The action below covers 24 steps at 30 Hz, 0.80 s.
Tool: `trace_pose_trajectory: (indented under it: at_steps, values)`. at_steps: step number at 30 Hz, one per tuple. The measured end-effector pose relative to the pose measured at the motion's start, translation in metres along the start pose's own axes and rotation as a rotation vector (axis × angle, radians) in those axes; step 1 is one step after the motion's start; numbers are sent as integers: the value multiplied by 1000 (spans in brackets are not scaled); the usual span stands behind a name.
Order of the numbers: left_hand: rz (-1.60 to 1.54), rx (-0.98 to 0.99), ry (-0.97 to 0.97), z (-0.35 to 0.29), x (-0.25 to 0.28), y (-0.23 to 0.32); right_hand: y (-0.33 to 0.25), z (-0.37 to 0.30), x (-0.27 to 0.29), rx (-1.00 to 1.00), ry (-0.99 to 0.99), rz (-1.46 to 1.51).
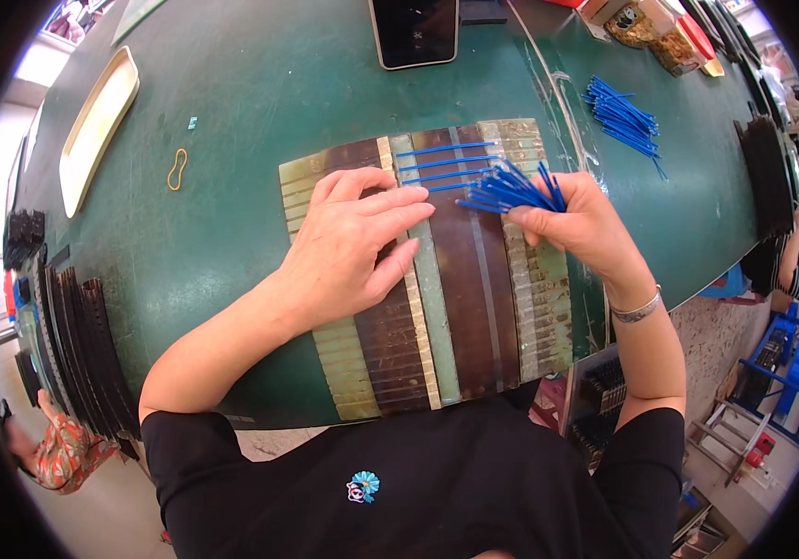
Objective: Placing electronic components into a tray and applying tape or alignment using manual tools.
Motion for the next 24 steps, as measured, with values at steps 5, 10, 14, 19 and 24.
trace_pose_trajectory:
  at_steps: [5,10,14,19,24]
  values:
    - [-298,67,137,8,0,7,-12,-2,-19,20,-129,74]
    - [-388,194,79,5,1,4,-11,0,-19,39,-134,90]
    - [-287,198,111,-3,0,-1,-2,3,-15,84,-60,-5]
    - [-183,204,290,-14,19,-13,-6,14,-7,174,62,-242]
    - [-152,137,152,-26,13,-13,-10,22,-12,174,64,-397]
Point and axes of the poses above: each hand's wrist, its own z-axis towards the middle knuckle, its own x-axis out of the back of the hand, y = z × x, the point moved 3 cm from there along z, towards the middle knuckle, and after that the axes turned 12 degrees about -z, right-handed, at the moved point
